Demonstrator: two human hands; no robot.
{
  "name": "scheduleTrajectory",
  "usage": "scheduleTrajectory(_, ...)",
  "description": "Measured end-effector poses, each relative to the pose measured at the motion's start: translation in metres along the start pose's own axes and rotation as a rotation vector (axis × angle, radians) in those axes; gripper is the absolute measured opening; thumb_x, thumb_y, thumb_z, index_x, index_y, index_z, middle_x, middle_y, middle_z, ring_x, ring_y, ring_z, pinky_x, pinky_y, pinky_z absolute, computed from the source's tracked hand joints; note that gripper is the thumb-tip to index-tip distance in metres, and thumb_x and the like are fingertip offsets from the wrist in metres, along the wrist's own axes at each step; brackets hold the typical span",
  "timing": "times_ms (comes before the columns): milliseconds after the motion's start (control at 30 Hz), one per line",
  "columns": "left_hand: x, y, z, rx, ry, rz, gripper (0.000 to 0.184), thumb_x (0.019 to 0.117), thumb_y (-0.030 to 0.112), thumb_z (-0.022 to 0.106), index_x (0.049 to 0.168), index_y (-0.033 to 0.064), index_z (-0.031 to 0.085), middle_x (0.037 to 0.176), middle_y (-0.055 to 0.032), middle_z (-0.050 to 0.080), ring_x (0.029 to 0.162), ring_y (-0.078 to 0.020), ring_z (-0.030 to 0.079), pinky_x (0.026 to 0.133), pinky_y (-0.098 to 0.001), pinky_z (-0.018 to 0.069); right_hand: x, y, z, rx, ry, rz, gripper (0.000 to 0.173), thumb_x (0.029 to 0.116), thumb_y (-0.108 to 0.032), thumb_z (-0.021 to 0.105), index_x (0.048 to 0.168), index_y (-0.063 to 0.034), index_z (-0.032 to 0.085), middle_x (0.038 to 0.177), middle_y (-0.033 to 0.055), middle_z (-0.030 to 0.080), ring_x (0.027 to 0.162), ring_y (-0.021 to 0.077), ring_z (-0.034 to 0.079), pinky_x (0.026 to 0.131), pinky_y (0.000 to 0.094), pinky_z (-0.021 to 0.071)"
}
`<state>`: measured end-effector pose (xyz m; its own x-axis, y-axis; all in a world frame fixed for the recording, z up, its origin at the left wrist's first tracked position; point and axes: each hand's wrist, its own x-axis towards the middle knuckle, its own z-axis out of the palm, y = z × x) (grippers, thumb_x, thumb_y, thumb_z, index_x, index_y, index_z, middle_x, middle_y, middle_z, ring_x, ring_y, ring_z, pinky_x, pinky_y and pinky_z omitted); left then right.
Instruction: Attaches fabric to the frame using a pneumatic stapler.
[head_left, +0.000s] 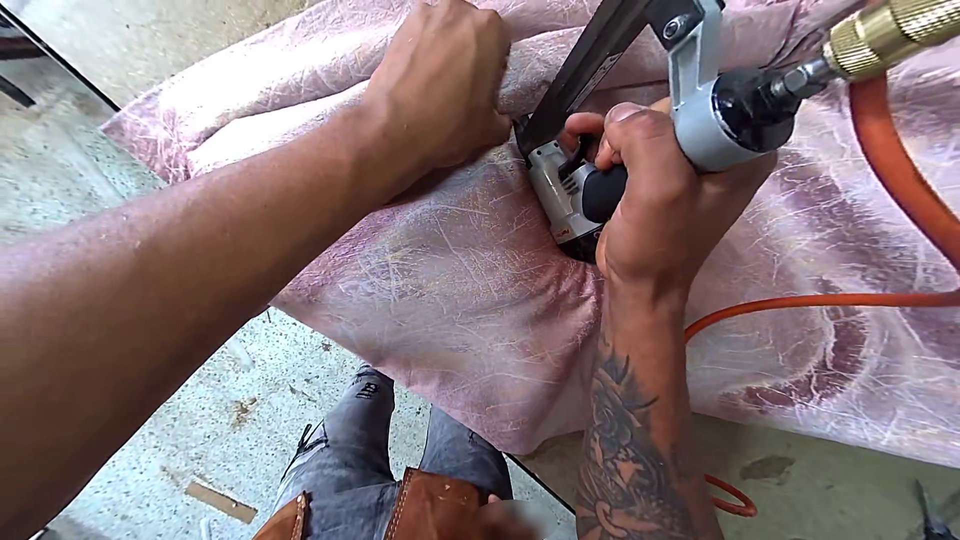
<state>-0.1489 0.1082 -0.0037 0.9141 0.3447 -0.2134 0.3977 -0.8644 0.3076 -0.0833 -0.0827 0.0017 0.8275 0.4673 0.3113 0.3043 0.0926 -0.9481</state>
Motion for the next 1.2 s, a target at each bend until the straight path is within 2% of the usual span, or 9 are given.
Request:
scheduleTrajectory(167, 0.000, -0.002, -0.001, -0.011, -0.001, -0.003, 0.043, 0.0814, 0.051, 0.070, 0.097, 0.0113, 0.063, 0.088, -0.0118, 0.067, 0.089, -0.0344, 0.068, 0.073, -0.0595, 0.0515, -0.002, 0.002, 0.004, 0.010, 0.022, -0.029, 0.012, 0.0912, 0.000, 0.064, 0.082, -0.0041, 0.058, 0.069, 0.0113, 0.066, 0.069, 0.0334, 0.073, 0.073, 0.0557, 0.0647)
scheduleTrajectory(333, 0.002, -0.002, 0.000, -0.002, -0.001, 0.009, 0.045, 0.0813, 0.052, 0.070, 0.097, 0.0105, 0.063, 0.089, -0.0129, 0.067, 0.090, -0.0354, 0.067, 0.074, -0.0597, 0.0513, -0.001, 0.001, 0.004, -0.010, 0.029, -0.022, 0.013, 0.0919, 0.000, 0.063, 0.080, -0.0039, 0.059, 0.070, 0.0124, 0.069, 0.069, 0.0316, 0.073, 0.069, 0.0502, 0.0647)
scheduleTrajectory(467, 0.001, -0.004, 0.000, 0.001, 0.002, 0.059, 0.048, 0.0802, 0.054, 0.069, 0.098, 0.0093, 0.064, 0.093, -0.0141, 0.067, 0.093, -0.0361, 0.068, 0.076, -0.0599, 0.0518, 0.002, -0.011, 0.000, -0.016, 0.004, 0.026, 0.010, 0.0929, -0.002, 0.064, 0.084, -0.0016, 0.061, 0.074, 0.0139, 0.070, 0.076, 0.0352, 0.074, 0.077, 0.0556, 0.0646)
scheduleTrajectory(567, -0.017, -0.007, -0.018, -0.009, 0.003, 0.021, 0.059, 0.0770, 0.052, 0.073, 0.120, 0.0149, 0.060, 0.100, -0.0126, 0.069, 0.097, -0.0365, 0.068, 0.075, -0.0616, 0.0534, -0.001, -0.033, 0.005, -0.034, 0.071, 0.082, 0.008, 0.0937, -0.004, 0.065, 0.087, -0.0004, 0.062, 0.076, 0.0148, 0.071, 0.078, 0.0362, 0.075, 0.078, 0.0568, 0.0648)
scheduleTrajectory(633, -0.042, -0.011, -0.027, 0.013, 0.044, 0.003, 0.070, 0.0778, 0.053, 0.074, 0.135, 0.0175, 0.056, 0.118, -0.0136, 0.066, 0.115, -0.0395, 0.061, 0.086, -0.0635, 0.0508, -0.008, -0.046, 0.014, -0.053, 0.147, 0.129, 0.011, 0.0936, -0.005, 0.065, 0.083, -0.0011, 0.063, 0.073, 0.0131, 0.069, 0.074, 0.0329, 0.073, 0.074, 0.0530, 0.0646)
scheduleTrajectory(733, -0.076, -0.017, -0.023, -0.005, 0.139, -0.003, 0.068, 0.0849, 0.053, 0.070, 0.141, 0.0158, 0.055, 0.130, -0.0150, 0.060, 0.123, -0.0404, 0.054, 0.090, -0.0605, 0.0486, -0.019, -0.050, 0.031, -0.052, 0.225, 0.174, 0.013, 0.0928, -0.008, 0.067, 0.083, -0.0016, 0.063, 0.073, 0.0130, 0.069, 0.072, 0.0308, 0.073, 0.070, 0.0500, 0.0640)
scheduleTrajectory(867, -0.072, -0.029, 0.000, -0.037, 0.149, -0.045, 0.056, 0.0937, 0.053, 0.060, 0.133, 0.0134, 0.060, 0.123, -0.0136, 0.063, 0.118, -0.0378, 0.060, 0.087, -0.0579, 0.0525, -0.022, -0.039, 0.045, -0.120, 0.159, 0.111, 0.011, 0.0921, -0.007, 0.068, 0.083, -0.0038, 0.064, 0.074, 0.0109, 0.072, 0.071, 0.0278, 0.074, 0.069, 0.0467, 0.0649)
scheduleTrajectory(1033, -0.061, -0.034, 0.004, -0.038, 0.097, -0.039, 0.051, 0.0927, 0.054, 0.061, 0.120, 0.0116, 0.063, 0.112, -0.0133, 0.066, 0.107, -0.0370, 0.065, 0.080, -0.0585, 0.0544, -0.025, -0.028, 0.048, -0.282, 0.047, 0.082, 0.008, 0.0917, -0.013, 0.069, 0.092, -0.0065, 0.065, 0.082, 0.0061, 0.076, 0.073, 0.0194, 0.075, 0.067, 0.0392, 0.0638)
scheduleTrajectory(1200, -0.055, -0.041, 0.004, -0.030, 0.082, -0.033, 0.050, 0.0872, 0.055, 0.063, 0.114, 0.0130, 0.064, 0.107, -0.0111, 0.066, 0.101, -0.0341, 0.067, 0.076, -0.0575, 0.0535, -0.029, -0.020, 0.041, -0.162, 0.051, 0.014, 0.006, 0.0913, -0.003, 0.064, 0.086, -0.0046, 0.062, 0.076, 0.0100, 0.072, 0.074, 0.0285, 0.075, 0.073, 0.0483, 0.0655)
